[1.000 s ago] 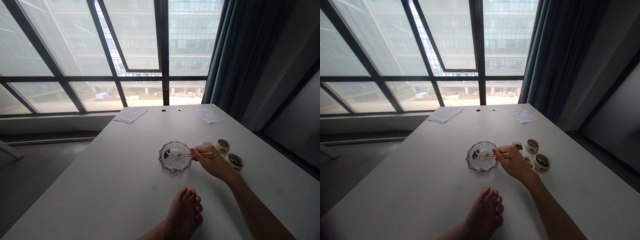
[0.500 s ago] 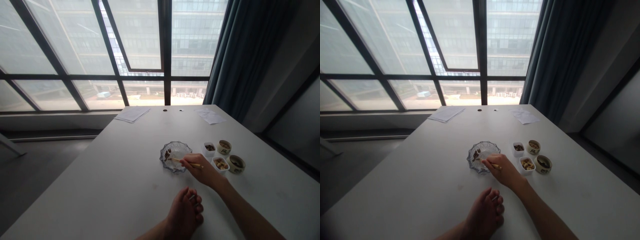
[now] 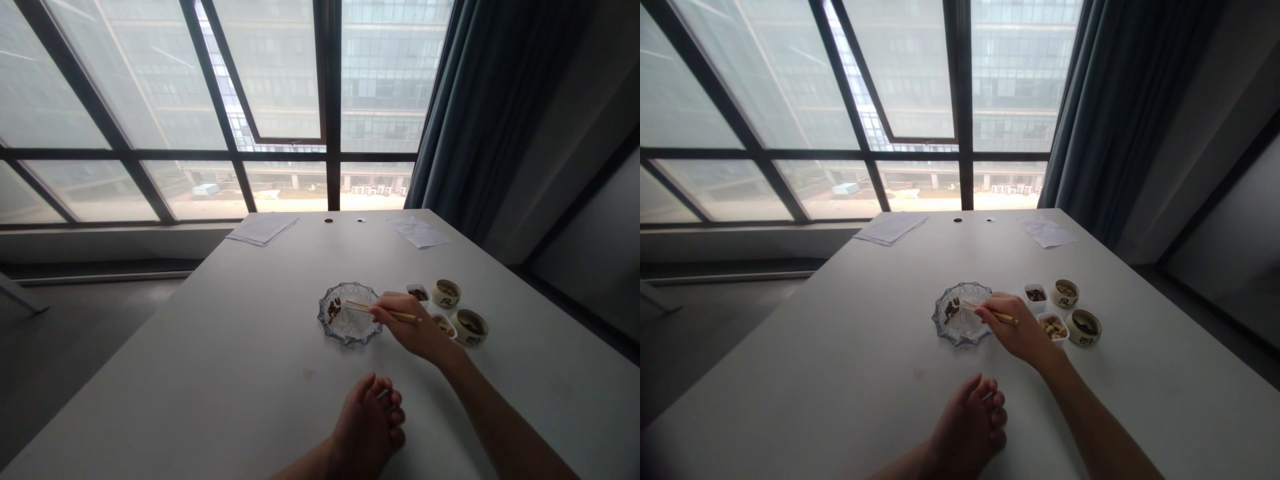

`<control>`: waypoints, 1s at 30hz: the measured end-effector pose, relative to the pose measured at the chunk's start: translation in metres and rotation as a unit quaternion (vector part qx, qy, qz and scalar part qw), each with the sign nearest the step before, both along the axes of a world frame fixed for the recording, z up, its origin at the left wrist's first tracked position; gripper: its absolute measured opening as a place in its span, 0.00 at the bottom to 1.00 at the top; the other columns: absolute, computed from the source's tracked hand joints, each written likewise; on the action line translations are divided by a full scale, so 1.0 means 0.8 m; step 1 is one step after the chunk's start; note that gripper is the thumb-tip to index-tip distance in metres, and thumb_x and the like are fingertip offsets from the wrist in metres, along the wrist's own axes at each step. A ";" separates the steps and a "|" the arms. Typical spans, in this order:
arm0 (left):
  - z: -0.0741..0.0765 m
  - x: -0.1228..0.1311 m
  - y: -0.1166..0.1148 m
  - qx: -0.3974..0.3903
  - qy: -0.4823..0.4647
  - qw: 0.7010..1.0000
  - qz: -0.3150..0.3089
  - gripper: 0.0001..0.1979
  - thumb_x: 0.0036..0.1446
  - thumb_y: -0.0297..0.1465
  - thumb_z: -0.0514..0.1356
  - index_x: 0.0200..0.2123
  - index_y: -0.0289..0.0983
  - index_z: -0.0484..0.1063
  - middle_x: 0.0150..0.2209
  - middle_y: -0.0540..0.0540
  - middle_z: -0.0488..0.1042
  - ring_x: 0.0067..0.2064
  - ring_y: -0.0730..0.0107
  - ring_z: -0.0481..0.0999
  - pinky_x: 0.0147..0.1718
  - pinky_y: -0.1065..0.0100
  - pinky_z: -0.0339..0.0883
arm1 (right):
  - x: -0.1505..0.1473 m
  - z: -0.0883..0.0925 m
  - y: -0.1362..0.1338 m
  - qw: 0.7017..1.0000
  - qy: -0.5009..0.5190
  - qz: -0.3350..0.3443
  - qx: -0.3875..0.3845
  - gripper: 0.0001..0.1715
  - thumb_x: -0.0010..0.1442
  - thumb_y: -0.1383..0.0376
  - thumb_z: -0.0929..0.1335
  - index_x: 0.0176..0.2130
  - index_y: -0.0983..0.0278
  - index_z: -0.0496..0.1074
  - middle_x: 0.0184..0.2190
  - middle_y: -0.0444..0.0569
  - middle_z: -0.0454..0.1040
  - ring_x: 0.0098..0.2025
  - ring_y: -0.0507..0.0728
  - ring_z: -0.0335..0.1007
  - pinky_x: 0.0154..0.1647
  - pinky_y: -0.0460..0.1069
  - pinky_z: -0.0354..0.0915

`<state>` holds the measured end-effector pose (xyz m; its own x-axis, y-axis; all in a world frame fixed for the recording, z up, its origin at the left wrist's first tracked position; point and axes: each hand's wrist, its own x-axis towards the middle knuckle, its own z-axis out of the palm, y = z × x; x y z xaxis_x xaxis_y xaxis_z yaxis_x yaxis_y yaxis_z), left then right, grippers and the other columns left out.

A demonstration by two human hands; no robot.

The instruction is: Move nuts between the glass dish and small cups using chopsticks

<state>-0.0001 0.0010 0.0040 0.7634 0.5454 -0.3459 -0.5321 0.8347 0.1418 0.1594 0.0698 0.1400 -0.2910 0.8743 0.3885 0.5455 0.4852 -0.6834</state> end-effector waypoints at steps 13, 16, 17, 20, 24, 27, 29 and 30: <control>0.001 0.002 -0.001 -0.011 0.011 1.000 -0.002 0.10 0.61 0.39 0.62 0.35 0.38 0.69 0.29 0.51 0.69 0.26 0.72 0.66 0.28 0.70 0.47 | -0.013 -0.043 0.018 0.999 0.038 0.022 -0.023 0.23 0.71 0.54 0.65 0.33 0.64 0.80 0.31 0.48 0.78 0.35 0.55 0.73 0.39 0.49 0.64; 0.002 0.002 -0.001 -0.011 0.010 1.000 -0.003 0.10 0.61 0.38 0.62 0.35 0.38 0.69 0.29 0.51 0.69 0.26 0.72 0.67 0.27 0.70 0.46 | -0.014 -0.044 0.017 0.999 0.047 0.016 -0.018 0.22 0.70 0.54 0.66 0.31 0.63 0.79 0.30 0.48 0.77 0.35 0.56 0.73 0.39 0.50 0.65; 0.002 0.002 -0.002 -0.011 0.009 1.000 -0.002 0.09 0.61 0.38 0.62 0.35 0.38 0.69 0.29 0.51 0.69 0.26 0.72 0.67 0.27 0.70 0.47 | -0.015 -0.045 0.018 0.999 0.050 0.015 -0.016 0.22 0.70 0.54 0.66 0.31 0.63 0.79 0.30 0.48 0.77 0.35 0.56 0.73 0.39 0.50 0.65; 0.003 0.002 -0.002 -0.010 0.008 1.000 -0.002 0.10 0.61 0.38 0.63 0.35 0.38 0.69 0.29 0.51 0.69 0.26 0.72 0.67 0.28 0.70 0.47 | -0.015 -0.053 0.020 0.998 0.065 0.013 -0.022 0.23 0.70 0.53 0.66 0.31 0.63 0.80 0.30 0.49 0.77 0.35 0.56 0.73 0.39 0.50 0.66; 0.004 0.002 -0.002 -0.011 0.008 1.000 0.001 0.10 0.61 0.38 0.63 0.35 0.38 0.69 0.29 0.51 0.69 0.26 0.72 0.67 0.27 0.70 0.46 | -0.016 -0.064 0.022 0.995 0.089 -0.006 -0.037 0.26 0.71 0.51 0.64 0.32 0.64 0.80 0.31 0.50 0.78 0.33 0.56 0.73 0.36 0.50 0.67; 0.004 0.002 -0.001 -0.012 0.006 1.000 -0.001 0.10 0.61 0.38 0.63 0.35 0.38 0.69 0.29 0.51 0.70 0.26 0.72 0.67 0.28 0.70 0.47 | -0.017 -0.064 0.022 0.994 0.101 -0.024 -0.040 0.27 0.71 0.50 0.64 0.31 0.65 0.79 0.29 0.50 0.79 0.32 0.56 0.74 0.35 0.50 0.68; 0.004 0.002 -0.001 -0.011 0.005 1.000 -0.001 0.10 0.61 0.38 0.63 0.35 0.38 0.69 0.29 0.50 0.70 0.26 0.72 0.67 0.28 0.70 0.47 | -0.017 -0.061 0.020 0.993 0.107 -0.030 -0.043 0.27 0.70 0.50 0.65 0.30 0.65 0.79 0.29 0.51 0.79 0.31 0.57 0.75 0.34 0.50 0.68; 0.004 0.001 -0.001 -0.011 0.005 1.000 0.000 0.10 0.61 0.38 0.63 0.35 0.38 0.69 0.29 0.50 0.70 0.26 0.72 0.67 0.28 0.70 0.47 | -0.017 -0.060 0.020 0.992 0.110 -0.032 -0.046 0.27 0.70 0.50 0.65 0.30 0.65 0.80 0.29 0.51 0.79 0.31 0.57 0.75 0.34 0.50 0.69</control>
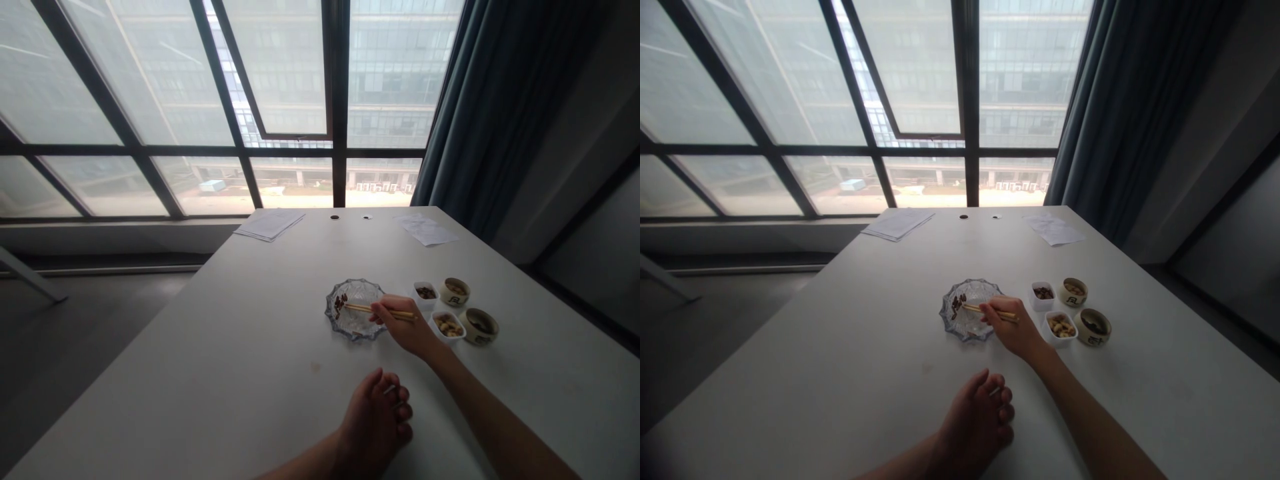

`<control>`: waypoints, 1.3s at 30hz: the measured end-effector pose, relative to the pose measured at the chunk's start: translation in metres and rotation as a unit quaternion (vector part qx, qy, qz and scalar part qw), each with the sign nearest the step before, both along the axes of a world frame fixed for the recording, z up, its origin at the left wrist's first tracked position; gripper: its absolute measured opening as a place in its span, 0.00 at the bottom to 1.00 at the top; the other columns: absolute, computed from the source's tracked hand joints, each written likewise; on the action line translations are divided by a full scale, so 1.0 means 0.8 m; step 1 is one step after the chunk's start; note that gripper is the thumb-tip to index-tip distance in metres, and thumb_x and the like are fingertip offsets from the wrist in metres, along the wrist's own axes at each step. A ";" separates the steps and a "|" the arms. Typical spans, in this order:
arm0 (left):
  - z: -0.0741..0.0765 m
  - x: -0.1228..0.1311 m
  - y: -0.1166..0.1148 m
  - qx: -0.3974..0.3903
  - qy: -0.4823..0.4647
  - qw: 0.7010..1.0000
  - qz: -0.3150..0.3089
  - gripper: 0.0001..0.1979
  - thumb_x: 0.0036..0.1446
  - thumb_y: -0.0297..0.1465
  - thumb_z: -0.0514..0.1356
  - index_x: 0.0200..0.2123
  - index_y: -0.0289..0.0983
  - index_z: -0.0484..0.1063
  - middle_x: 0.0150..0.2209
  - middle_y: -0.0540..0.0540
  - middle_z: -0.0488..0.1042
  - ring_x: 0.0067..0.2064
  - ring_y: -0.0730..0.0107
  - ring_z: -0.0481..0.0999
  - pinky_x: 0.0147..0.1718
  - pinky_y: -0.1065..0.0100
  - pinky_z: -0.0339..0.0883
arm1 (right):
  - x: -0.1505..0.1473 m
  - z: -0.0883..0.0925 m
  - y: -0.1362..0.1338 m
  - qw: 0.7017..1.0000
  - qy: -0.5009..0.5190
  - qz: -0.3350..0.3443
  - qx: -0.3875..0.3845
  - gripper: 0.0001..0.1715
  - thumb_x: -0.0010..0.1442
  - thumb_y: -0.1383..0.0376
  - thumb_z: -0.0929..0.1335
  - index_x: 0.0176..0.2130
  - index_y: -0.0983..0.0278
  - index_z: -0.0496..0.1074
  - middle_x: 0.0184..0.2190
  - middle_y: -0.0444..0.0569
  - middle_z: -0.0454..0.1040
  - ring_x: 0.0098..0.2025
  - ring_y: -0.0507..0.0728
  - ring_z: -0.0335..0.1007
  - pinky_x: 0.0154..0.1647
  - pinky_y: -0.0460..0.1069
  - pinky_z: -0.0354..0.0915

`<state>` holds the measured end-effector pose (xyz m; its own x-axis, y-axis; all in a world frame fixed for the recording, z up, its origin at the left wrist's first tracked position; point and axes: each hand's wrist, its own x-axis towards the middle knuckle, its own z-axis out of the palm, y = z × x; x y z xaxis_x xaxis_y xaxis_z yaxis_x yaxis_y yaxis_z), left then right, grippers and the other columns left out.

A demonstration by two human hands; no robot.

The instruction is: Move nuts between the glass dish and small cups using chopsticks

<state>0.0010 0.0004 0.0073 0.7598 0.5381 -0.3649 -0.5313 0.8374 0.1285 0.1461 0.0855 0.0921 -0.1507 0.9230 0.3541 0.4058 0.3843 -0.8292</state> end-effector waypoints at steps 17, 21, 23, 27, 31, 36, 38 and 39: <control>-0.007 0.000 -0.002 0.002 -0.005 1.000 0.016 0.11 0.60 0.39 0.62 0.35 0.37 0.69 0.29 0.50 0.70 0.26 0.71 0.67 0.28 0.70 0.46 | -0.014 -0.015 0.003 0.996 0.074 -0.047 -0.028 0.30 0.66 0.44 0.66 0.32 0.66 0.80 0.31 0.55 0.83 0.31 0.60 0.81 0.33 0.51 0.76; -0.004 0.000 -0.002 0.003 -0.005 1.000 0.024 0.10 0.61 0.39 0.61 0.35 0.37 0.70 0.29 0.50 0.70 0.26 0.71 0.67 0.28 0.70 0.46 | 0.010 0.015 0.003 0.992 0.081 -0.094 -0.025 0.28 0.64 0.44 0.68 0.34 0.65 0.81 0.31 0.56 0.83 0.31 0.60 0.82 0.33 0.52 0.77; -0.003 -0.001 -0.002 0.004 -0.003 1.000 0.027 0.10 0.61 0.38 0.61 0.35 0.37 0.70 0.29 0.50 0.70 0.26 0.71 0.67 0.28 0.70 0.47 | 0.035 0.041 -0.001 0.984 0.094 -0.144 -0.034 0.26 0.62 0.45 0.71 0.35 0.66 0.81 0.31 0.55 0.84 0.32 0.61 0.83 0.35 0.52 0.79; 0.000 -0.002 -0.003 0.003 0.000 1.000 0.027 0.10 0.61 0.38 0.61 0.35 0.37 0.70 0.30 0.50 0.71 0.27 0.71 0.67 0.28 0.70 0.48 | 0.103 0.086 -0.015 0.954 0.120 -0.272 -0.031 0.23 0.59 0.48 0.74 0.33 0.66 0.80 0.29 0.56 0.83 0.29 0.61 0.83 0.32 0.51 0.80; 0.000 -0.003 -0.003 0.004 0.002 1.000 0.028 0.10 0.61 0.38 0.62 0.35 0.37 0.70 0.30 0.50 0.71 0.27 0.71 0.67 0.28 0.70 0.48 | 0.160 0.091 -0.019 0.931 0.087 -0.354 -0.018 0.20 0.59 0.52 0.75 0.33 0.68 0.79 0.29 0.62 0.83 0.26 0.61 0.82 0.28 0.49 0.79; -0.001 -0.003 -0.001 0.001 0.001 1.000 0.027 0.10 0.61 0.38 0.62 0.35 0.37 0.70 0.30 0.50 0.71 0.27 0.71 0.67 0.28 0.70 0.48 | 0.179 0.072 -0.005 0.933 0.088 -0.347 -0.026 0.16 0.57 0.54 0.76 0.32 0.66 0.79 0.28 0.55 0.83 0.26 0.62 0.82 0.26 0.50 0.79; -0.001 -0.002 0.000 0.001 0.001 1.000 0.028 0.10 0.61 0.38 0.61 0.35 0.37 0.70 0.30 0.50 0.71 0.26 0.71 0.67 0.28 0.70 0.48 | 0.176 0.069 0.000 0.943 0.078 -0.320 -0.037 0.16 0.56 0.54 0.76 0.32 0.65 0.80 0.28 0.55 0.83 0.27 0.62 0.82 0.26 0.50 0.79; -0.001 -0.002 0.000 0.001 0.001 1.000 0.029 0.10 0.62 0.38 0.61 0.35 0.37 0.70 0.29 0.50 0.71 0.26 0.71 0.67 0.28 0.70 0.48 | 0.173 0.069 0.001 0.947 0.064 -0.311 -0.041 0.16 0.57 0.54 0.75 0.32 0.64 0.80 0.28 0.54 0.83 0.27 0.63 0.83 0.25 0.50 0.79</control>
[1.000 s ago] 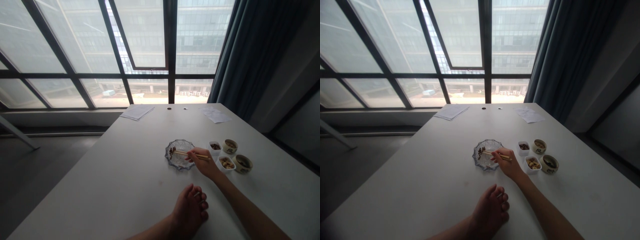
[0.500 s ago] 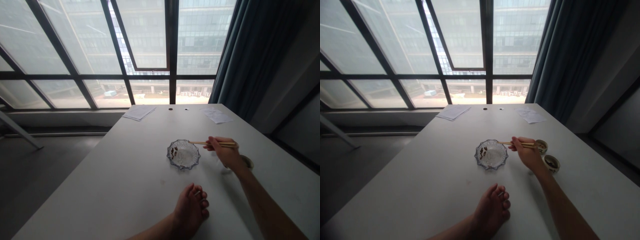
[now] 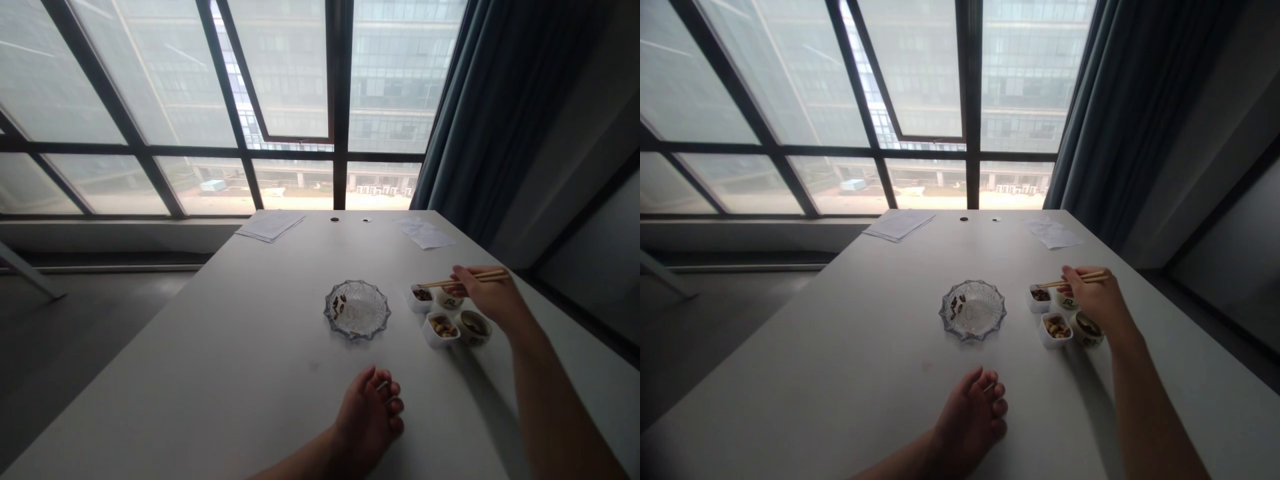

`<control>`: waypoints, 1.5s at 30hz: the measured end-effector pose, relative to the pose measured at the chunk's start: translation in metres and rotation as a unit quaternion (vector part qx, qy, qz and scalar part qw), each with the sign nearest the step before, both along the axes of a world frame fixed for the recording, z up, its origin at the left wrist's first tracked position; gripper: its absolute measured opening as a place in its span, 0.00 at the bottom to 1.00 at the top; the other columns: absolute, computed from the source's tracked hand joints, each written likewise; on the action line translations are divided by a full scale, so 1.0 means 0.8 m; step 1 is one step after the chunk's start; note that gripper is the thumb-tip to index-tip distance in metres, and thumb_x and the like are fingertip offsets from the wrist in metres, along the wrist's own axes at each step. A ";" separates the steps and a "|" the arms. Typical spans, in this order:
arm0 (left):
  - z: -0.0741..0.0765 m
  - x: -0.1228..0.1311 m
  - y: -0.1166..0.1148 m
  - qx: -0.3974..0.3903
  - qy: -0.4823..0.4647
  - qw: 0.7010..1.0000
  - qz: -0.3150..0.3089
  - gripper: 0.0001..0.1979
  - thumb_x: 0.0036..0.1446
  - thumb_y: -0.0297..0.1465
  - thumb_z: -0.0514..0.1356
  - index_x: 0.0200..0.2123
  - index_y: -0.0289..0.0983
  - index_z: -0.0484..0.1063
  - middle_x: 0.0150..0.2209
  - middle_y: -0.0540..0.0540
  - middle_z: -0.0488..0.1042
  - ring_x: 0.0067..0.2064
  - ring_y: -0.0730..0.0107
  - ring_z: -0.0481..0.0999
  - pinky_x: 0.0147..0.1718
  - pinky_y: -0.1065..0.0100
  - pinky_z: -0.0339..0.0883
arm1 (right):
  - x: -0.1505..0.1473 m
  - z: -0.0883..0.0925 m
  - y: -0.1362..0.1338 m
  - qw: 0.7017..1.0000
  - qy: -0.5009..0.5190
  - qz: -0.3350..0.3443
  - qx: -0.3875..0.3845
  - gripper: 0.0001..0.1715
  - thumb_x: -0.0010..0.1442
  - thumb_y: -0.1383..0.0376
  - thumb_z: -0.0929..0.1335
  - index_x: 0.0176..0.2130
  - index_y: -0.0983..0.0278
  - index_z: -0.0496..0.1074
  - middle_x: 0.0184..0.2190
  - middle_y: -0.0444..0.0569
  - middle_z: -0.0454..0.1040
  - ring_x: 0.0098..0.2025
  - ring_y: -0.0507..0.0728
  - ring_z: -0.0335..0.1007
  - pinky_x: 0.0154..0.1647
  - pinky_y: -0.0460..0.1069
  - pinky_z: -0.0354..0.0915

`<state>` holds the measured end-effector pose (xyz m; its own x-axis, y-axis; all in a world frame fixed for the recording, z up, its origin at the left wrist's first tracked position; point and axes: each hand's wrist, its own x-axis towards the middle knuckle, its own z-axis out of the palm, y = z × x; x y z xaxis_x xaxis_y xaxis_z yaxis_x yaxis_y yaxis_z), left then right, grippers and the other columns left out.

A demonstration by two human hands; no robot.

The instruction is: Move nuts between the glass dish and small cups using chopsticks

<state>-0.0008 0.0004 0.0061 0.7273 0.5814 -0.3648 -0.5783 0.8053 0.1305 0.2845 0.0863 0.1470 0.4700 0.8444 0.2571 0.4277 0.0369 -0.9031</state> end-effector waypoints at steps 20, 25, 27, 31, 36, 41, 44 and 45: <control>-0.002 0.001 0.001 0.004 -0.007 1.000 -0.009 0.10 0.61 0.38 0.63 0.35 0.37 0.71 0.30 0.50 0.71 0.27 0.71 0.67 0.27 0.70 0.48 | -0.106 0.012 -0.018 0.988 0.033 0.148 0.010 0.23 0.61 0.48 0.72 0.35 0.65 0.81 0.29 0.52 0.83 0.31 0.59 0.82 0.33 0.49 0.77; -0.003 0.000 0.001 0.004 -0.008 1.000 -0.013 0.10 0.61 0.38 0.63 0.35 0.38 0.71 0.30 0.50 0.70 0.27 0.71 0.67 0.28 0.70 0.48 | -0.168 -0.022 -0.017 0.950 -0.025 0.309 -0.030 0.21 0.67 0.53 0.69 0.31 0.64 0.79 0.27 0.49 0.80 0.30 0.56 0.78 0.32 0.47 0.71; -0.004 0.000 0.001 0.003 -0.008 1.000 -0.016 0.10 0.61 0.38 0.63 0.35 0.38 0.70 0.30 0.50 0.70 0.27 0.71 0.67 0.28 0.70 0.48 | -0.178 -0.034 -0.016 0.937 -0.049 0.344 -0.019 0.19 0.67 0.55 0.69 0.30 0.64 0.79 0.28 0.48 0.78 0.31 0.55 0.77 0.33 0.47 0.70; -0.004 0.001 0.001 -0.001 -0.007 1.000 -0.018 0.10 0.61 0.38 0.62 0.35 0.38 0.70 0.29 0.50 0.70 0.26 0.71 0.67 0.28 0.70 0.47 | -0.180 -0.047 -0.012 0.927 -0.072 0.367 0.015 0.21 0.69 0.55 0.68 0.29 0.63 0.79 0.30 0.48 0.76 0.33 0.54 0.74 0.35 0.47 0.68; -0.001 0.001 0.000 -0.002 -0.005 1.000 -0.019 0.10 0.62 0.38 0.61 0.35 0.38 0.70 0.29 0.50 0.70 0.26 0.71 0.67 0.28 0.70 0.47 | -0.178 -0.061 -0.005 0.933 -0.046 0.356 0.003 0.24 0.69 0.52 0.67 0.30 0.64 0.81 0.30 0.49 0.79 0.33 0.55 0.75 0.35 0.48 0.68; 0.001 0.000 0.001 -0.004 -0.003 1.000 -0.021 0.09 0.62 0.38 0.61 0.35 0.38 0.70 0.29 0.50 0.69 0.26 0.71 0.67 0.28 0.70 0.47 | -0.181 -0.069 -0.003 0.946 -0.028 0.323 -0.002 0.28 0.69 0.49 0.65 0.30 0.65 0.80 0.27 0.51 0.81 0.30 0.57 0.77 0.32 0.49 0.70; 0.001 0.001 0.002 -0.003 -0.003 1.000 -0.021 0.09 0.62 0.38 0.61 0.35 0.38 0.70 0.29 0.50 0.69 0.27 0.71 0.67 0.28 0.70 0.47 | -0.176 -0.055 -0.005 0.951 -0.021 0.309 0.003 0.28 0.69 0.48 0.65 0.31 0.65 0.80 0.28 0.52 0.82 0.32 0.59 0.79 0.34 0.50 0.72; 0.001 0.001 0.001 -0.003 -0.003 1.000 -0.020 0.10 0.62 0.38 0.61 0.35 0.38 0.70 0.29 0.50 0.69 0.27 0.71 0.67 0.28 0.70 0.48 | -0.171 -0.046 -0.007 0.955 -0.011 0.295 0.006 0.28 0.68 0.47 0.66 0.32 0.65 0.80 0.29 0.53 0.82 0.32 0.59 0.80 0.35 0.50 0.74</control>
<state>-0.0002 0.0016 0.0070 0.7525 0.5497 -0.3628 -0.5464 0.8286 0.1222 0.1474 0.0809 0.1103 -0.0926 0.9575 0.2731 0.3476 0.2881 -0.8923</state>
